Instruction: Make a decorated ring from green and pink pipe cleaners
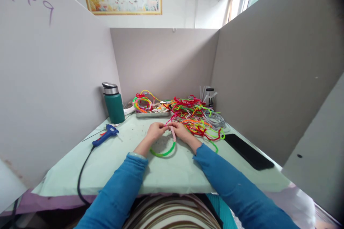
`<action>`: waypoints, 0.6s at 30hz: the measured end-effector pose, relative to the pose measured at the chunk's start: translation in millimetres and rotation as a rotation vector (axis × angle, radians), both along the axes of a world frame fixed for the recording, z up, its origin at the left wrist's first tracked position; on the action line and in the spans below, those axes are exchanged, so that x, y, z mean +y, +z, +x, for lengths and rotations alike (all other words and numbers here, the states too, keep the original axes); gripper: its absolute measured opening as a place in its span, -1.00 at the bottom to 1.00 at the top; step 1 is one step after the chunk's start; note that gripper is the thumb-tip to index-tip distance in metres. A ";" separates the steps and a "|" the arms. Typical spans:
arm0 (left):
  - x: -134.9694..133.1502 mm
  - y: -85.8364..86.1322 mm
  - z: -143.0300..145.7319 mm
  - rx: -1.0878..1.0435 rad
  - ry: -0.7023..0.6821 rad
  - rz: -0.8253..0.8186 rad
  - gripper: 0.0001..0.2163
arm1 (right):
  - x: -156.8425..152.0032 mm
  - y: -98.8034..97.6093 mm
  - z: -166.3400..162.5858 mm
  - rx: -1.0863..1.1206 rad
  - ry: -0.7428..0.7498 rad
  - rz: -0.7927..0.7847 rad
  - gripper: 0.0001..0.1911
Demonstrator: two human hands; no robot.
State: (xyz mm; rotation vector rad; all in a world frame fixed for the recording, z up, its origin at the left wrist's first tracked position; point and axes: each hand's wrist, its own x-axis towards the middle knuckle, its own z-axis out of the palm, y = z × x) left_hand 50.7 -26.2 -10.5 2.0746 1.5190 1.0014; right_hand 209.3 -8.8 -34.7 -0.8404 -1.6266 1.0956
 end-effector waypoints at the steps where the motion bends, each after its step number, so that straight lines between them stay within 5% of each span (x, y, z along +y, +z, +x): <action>1: 0.2 -0.4 0.1 -0.005 -0.006 -0.006 -0.62 | -0.3 0.6 0.1 0.007 0.002 -0.003 -0.84; 8: -4.3 -0.3 3.4 -0.031 -0.052 -0.104 -0.70 | 0.1 1.5 1.3 0.145 -0.012 -0.093 -0.64; 18: -12.1 6.3 6.7 -0.017 -0.106 -0.111 -0.71 | -5.5 5.9 0.8 0.054 -0.042 -0.036 -0.69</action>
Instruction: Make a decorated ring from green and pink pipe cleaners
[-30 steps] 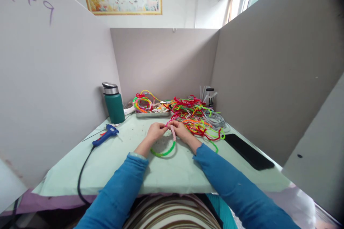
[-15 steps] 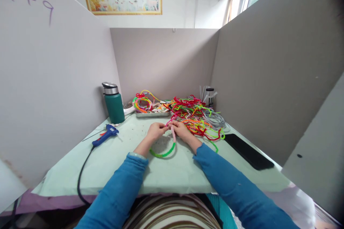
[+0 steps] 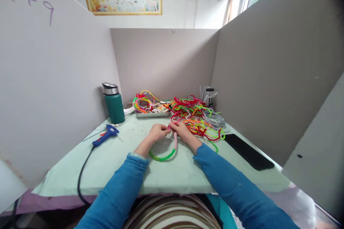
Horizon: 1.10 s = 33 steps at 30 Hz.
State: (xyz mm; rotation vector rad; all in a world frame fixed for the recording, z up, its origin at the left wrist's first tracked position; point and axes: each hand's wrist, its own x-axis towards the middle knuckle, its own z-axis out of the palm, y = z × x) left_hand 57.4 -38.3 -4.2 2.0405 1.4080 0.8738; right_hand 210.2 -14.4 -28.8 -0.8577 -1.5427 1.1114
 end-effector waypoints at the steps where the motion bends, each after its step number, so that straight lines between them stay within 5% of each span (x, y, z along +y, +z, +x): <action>1: 0.2 0.0 -0.1 -0.007 -0.002 0.005 -0.70 | 1.0 -0.6 0.2 -0.006 -0.005 -0.002 -0.69; 17: 14.0 -11.2 -5.6 -0.083 0.059 0.170 -0.67 | 4.3 -4.1 2.9 -0.041 0.012 -0.070 -0.78; 33: 11.2 -5.4 -6.7 -0.058 0.103 0.138 -0.71 | 3.3 -1.8 2.2 -0.031 0.038 -0.118 -0.74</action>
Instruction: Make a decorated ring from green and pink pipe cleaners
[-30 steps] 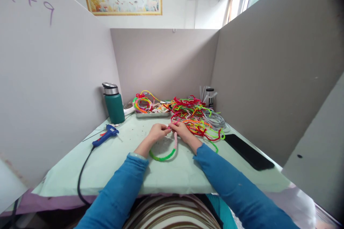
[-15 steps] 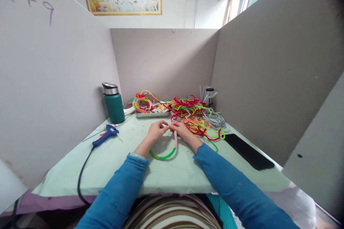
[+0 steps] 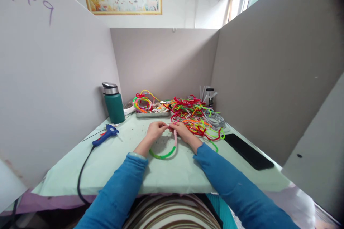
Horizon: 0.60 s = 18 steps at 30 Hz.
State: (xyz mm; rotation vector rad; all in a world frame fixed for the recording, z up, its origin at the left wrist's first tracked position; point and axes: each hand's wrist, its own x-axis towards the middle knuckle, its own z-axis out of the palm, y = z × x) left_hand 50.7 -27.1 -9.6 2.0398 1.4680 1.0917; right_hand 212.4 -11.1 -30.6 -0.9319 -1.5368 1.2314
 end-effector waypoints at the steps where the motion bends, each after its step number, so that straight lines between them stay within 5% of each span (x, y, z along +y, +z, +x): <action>1: 0.0 0.3 -0.3 0.000 0.004 -0.001 -0.70 | -0.1 0.0 -0.1 0.002 0.002 0.001 -0.74; 18: -0.7 0.5 -0.8 0.063 0.083 0.004 -0.72 | -12.9 5.7 -2.5 -0.156 0.091 0.137 -0.80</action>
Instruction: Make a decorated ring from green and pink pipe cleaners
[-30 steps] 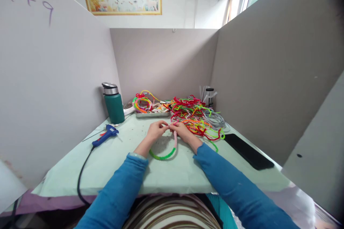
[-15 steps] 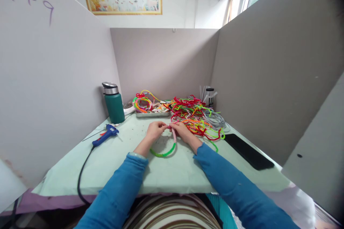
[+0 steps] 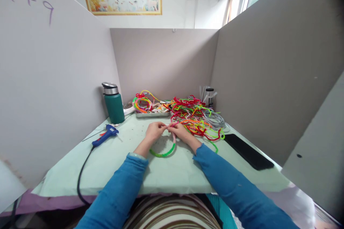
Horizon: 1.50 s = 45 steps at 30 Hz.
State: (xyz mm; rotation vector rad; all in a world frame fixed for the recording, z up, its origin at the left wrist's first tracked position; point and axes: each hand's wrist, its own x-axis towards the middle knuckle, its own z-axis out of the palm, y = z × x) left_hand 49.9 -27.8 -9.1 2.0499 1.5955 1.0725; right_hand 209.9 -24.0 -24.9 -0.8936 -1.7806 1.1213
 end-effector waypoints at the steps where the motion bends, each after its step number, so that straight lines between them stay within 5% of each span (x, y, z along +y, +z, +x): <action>1: 0.3 -0.1 -0.2 -0.005 0.002 -0.003 -0.72 | 0.0 0.0 -0.1 -0.001 -0.006 0.004 -0.81; 7: 0.5 -1.6 -0.4 0.002 0.005 0.000 -0.72 | -0.4 -0.2 -1.0 -0.017 -0.157 0.120 -0.75; 25: 0.8 -5.0 -0.6 0.118 -0.013 0.035 -0.70 | 13.1 -6.0 0.1 -0.105 -0.288 0.493 -0.76; 37: 2.6 -6.9 2.0 0.149 -0.097 0.042 -0.72 | 14.5 -6.5 -0.1 0.012 -0.232 0.434 -0.85; 45: 3.9 -10.1 0.6 0.151 -0.134 0.070 -0.70 | 13.2 -7.3 -1.3 0.043 -0.165 0.288 -0.71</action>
